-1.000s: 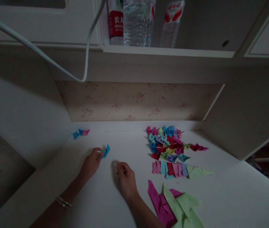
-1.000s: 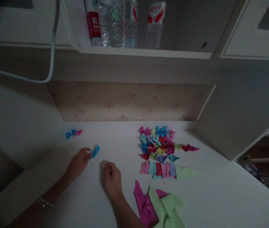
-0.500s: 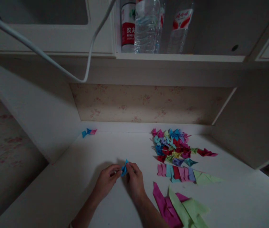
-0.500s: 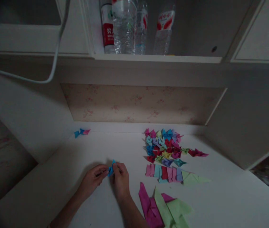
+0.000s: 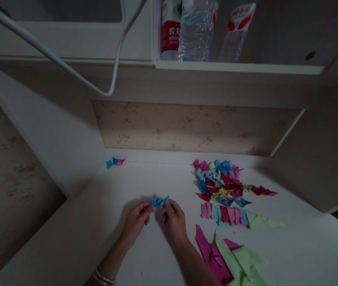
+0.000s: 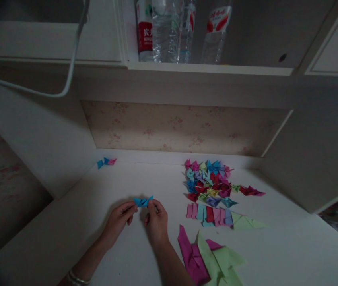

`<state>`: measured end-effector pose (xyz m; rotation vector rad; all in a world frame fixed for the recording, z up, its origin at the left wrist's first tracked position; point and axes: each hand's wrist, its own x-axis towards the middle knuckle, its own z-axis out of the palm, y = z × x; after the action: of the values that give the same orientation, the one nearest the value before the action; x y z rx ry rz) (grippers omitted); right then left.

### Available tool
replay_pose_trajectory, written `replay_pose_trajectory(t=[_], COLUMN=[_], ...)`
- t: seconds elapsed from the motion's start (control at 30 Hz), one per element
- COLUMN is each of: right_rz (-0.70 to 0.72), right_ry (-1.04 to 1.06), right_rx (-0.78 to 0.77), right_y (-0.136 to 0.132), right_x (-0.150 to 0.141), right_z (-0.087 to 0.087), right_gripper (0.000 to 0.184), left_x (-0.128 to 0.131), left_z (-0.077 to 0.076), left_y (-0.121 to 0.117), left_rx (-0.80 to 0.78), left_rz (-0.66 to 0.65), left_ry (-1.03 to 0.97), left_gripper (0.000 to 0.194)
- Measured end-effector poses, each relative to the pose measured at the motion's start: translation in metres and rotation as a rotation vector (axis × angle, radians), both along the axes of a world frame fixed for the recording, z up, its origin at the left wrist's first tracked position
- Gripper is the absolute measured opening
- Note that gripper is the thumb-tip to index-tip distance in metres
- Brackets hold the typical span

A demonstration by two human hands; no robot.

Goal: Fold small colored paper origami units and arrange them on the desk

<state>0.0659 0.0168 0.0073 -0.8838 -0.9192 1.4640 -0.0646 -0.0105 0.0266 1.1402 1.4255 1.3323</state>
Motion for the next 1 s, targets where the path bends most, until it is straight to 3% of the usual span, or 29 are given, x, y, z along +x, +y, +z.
replay_pose_trajectory(t=[0.27,0.47,0.6,0.8,1.0], right_rz=[-0.032,-0.032,-0.043,0.087,0.339], right_ry=[0.024,-0.050,-0.146,-0.391,-0.609], right_rx=[-0.004,0.034,0.072,0.158,0.244], right_y=[-0.001,0.002,0.004,0.009,0.004], right_x=[-0.001,-0.003,-0.004,0.006,0.055], right_z=[0.002,-0.003,0.007,0.037,0.045], right_gripper=[0.040,0.040,0.039,0.033,0.024], left_x=[0.001,-0.002,-0.007,-0.012,-0.002], left_z=[0.002,-0.008,-0.013,-0.018,-0.014], left_y=[-0.001,0.004,0.008,0.009,0.000], left_rx=[-0.037,-0.023,-0.007,0.021,0.017], left_rz=[-0.008,0.003,0.006,-0.031,-0.104], left_ry=[-0.085,-0.098,-0.086,-0.141,-0.034], left_gripper=[0.027,0.027,0.024,0.022,0.028])
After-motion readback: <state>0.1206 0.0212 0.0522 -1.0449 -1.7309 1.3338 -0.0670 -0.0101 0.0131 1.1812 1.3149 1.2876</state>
